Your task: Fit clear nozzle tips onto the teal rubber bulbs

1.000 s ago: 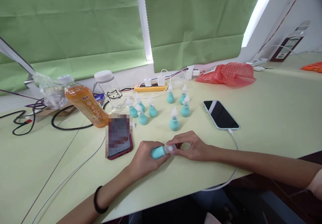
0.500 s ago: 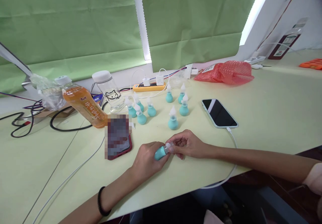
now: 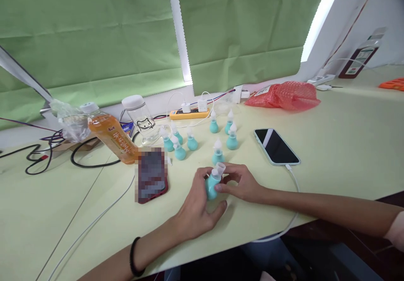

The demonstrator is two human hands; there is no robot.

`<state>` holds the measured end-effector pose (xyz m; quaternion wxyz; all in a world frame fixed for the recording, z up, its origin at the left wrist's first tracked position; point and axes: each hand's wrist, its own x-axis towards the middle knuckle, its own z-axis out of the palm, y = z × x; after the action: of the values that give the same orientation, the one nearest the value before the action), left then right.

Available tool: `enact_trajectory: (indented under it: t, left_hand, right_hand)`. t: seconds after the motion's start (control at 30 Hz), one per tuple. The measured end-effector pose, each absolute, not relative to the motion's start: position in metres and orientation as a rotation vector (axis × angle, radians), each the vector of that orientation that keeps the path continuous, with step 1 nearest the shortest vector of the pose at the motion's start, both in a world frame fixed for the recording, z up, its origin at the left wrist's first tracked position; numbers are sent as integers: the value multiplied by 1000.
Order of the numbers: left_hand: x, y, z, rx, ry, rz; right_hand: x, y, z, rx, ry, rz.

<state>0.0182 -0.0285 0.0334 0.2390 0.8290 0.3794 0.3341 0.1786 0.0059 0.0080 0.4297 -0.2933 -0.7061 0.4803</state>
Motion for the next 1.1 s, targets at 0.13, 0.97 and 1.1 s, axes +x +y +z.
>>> enact_trajectory:
  t: [0.13, 0.97, 1.1]
  left_hand:
    - [-22, 2, 59, 2542, 1193, 860]
    - [-26, 21, 56, 2435, 1540, 840]
    - [-4, 6, 56, 1741, 1203, 1195]
  right_hand:
    - [182, 7, 10, -700, -1725, 1138]
    - [182, 5, 9, -802, -1848, 1149]
    - [181, 6, 9, -832, -1885, 1130]
